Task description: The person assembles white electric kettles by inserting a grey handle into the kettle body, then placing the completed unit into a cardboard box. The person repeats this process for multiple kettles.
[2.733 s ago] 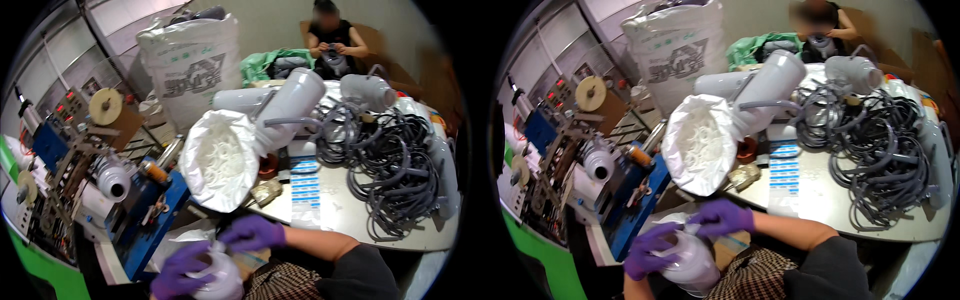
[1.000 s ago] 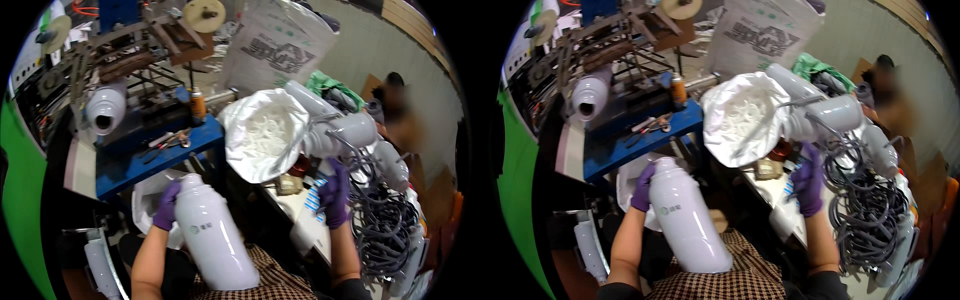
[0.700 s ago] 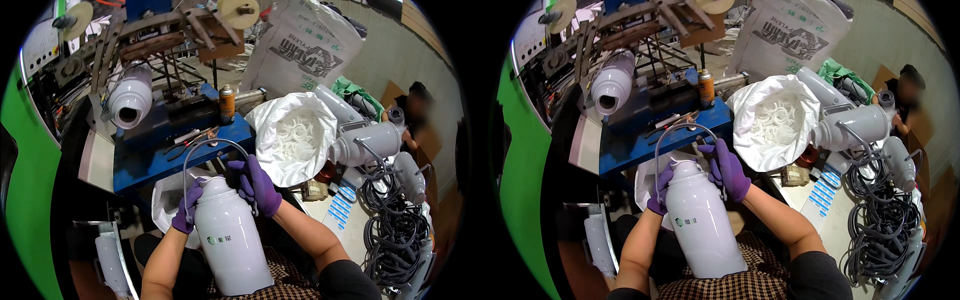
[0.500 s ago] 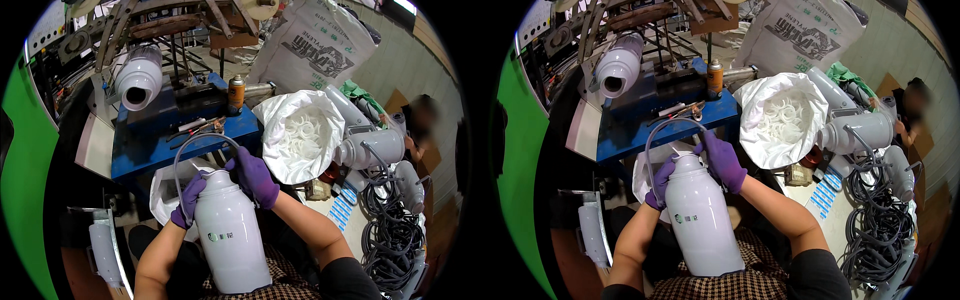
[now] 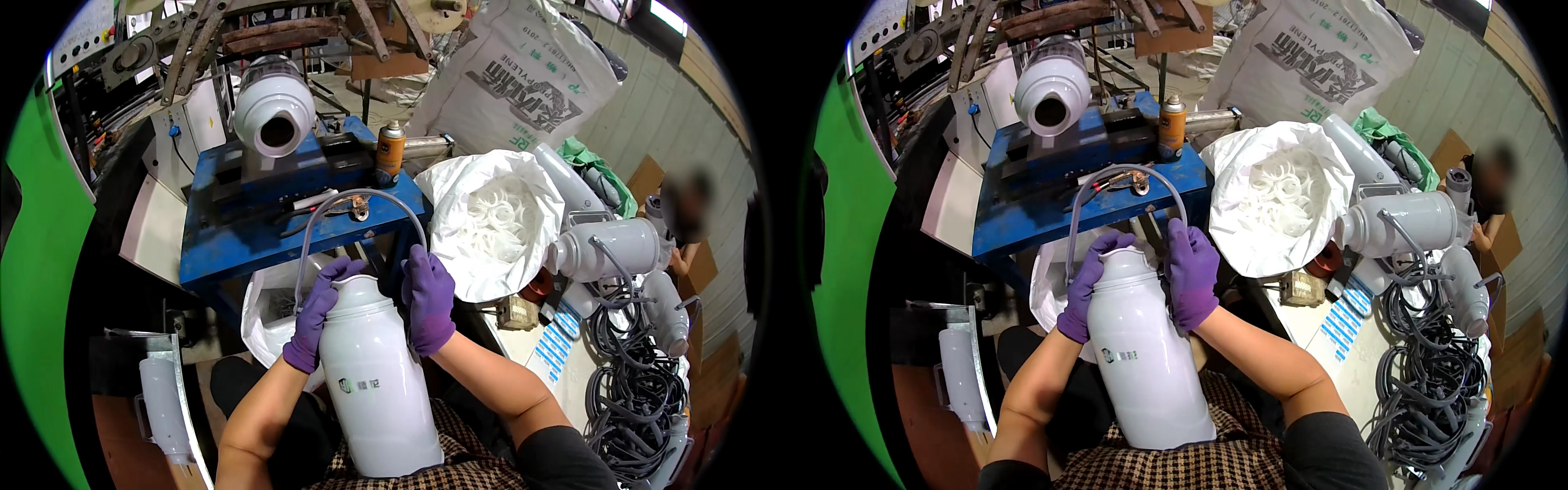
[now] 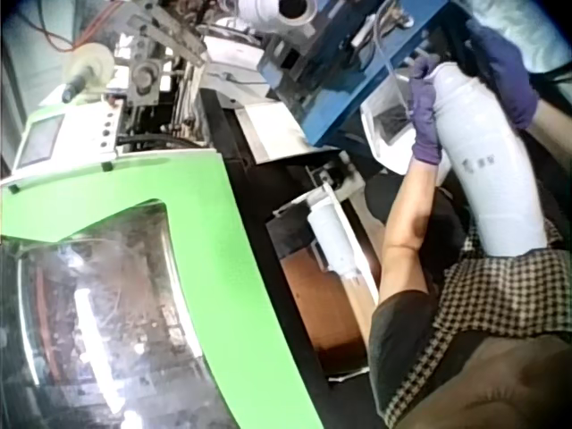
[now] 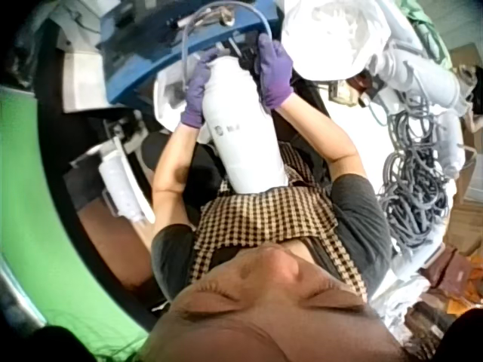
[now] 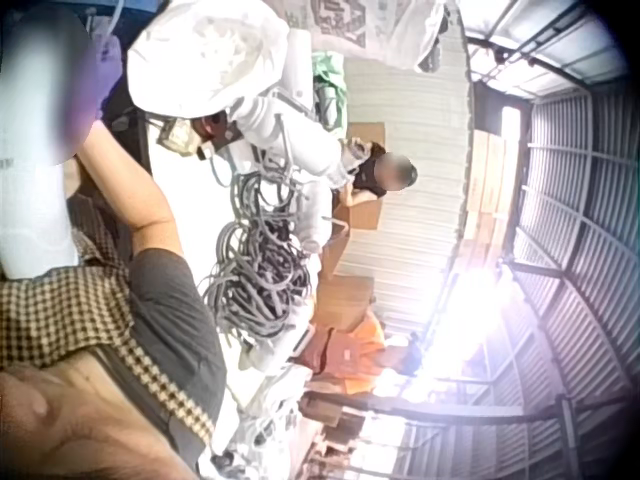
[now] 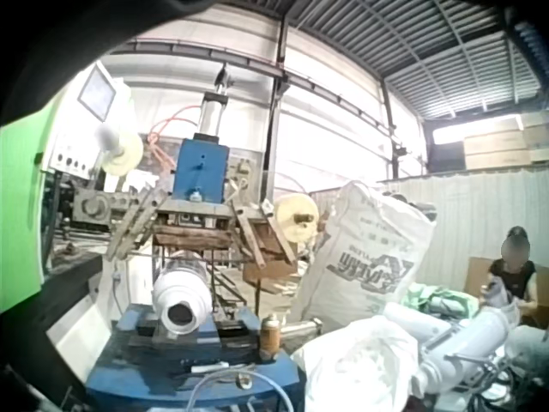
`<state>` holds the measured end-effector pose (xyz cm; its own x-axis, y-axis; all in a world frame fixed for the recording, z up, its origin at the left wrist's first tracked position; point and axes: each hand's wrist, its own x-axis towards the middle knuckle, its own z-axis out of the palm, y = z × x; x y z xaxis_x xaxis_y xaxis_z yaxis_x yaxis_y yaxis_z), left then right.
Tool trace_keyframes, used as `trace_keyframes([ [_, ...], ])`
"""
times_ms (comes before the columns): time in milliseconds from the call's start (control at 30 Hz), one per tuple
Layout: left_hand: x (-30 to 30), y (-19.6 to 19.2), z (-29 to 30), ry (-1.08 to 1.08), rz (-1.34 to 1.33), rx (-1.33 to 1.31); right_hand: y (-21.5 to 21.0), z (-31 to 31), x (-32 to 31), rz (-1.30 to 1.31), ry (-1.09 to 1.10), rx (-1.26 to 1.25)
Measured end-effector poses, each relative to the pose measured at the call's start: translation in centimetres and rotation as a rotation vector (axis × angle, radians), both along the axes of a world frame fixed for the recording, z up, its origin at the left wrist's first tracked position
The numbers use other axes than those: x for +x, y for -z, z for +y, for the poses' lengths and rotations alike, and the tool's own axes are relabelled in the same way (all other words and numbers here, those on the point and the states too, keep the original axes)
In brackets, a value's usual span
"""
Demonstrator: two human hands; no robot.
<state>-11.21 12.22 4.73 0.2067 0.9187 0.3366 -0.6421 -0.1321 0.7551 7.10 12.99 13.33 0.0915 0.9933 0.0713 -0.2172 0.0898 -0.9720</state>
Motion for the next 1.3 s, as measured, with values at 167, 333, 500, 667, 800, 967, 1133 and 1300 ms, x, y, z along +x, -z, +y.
trace_keyframes([
  [167,0.8,0.7,0.3,-0.113,0.169,0.045,3.1,1.4,0.4,-0.273,0.118,0.585],
  [333,1.3,0.0,-0.2,-0.655,0.676,0.343,3.4,2.3,2.9,0.031,-0.23,-0.028],
  [500,0.4,1.0,0.0,-0.619,0.478,0.415,7.5,4.3,4.4,0.438,-0.755,-0.104],
  [667,-0.6,-0.3,0.9,0.083,-0.446,-0.09,6.6,2.7,4.4,0.576,-0.856,-0.103],
  [800,0.3,-1.7,-0.8,0.025,-0.101,-0.02,7.2,2.0,4.4,0.559,-0.802,-0.088],
  [967,-1.1,-2.0,-1.5,-0.121,0.045,0.112,5.8,1.4,3.3,0.639,-0.754,-0.215],
  [1133,-0.6,-3.5,-4.4,-0.57,0.608,1.036,6.6,1.7,2.6,0.65,-0.753,-0.279],
  [1300,-0.5,-3.9,-3.5,-0.652,0.592,0.961,8.0,2.7,2.6,0.716,-0.818,-0.385],
])
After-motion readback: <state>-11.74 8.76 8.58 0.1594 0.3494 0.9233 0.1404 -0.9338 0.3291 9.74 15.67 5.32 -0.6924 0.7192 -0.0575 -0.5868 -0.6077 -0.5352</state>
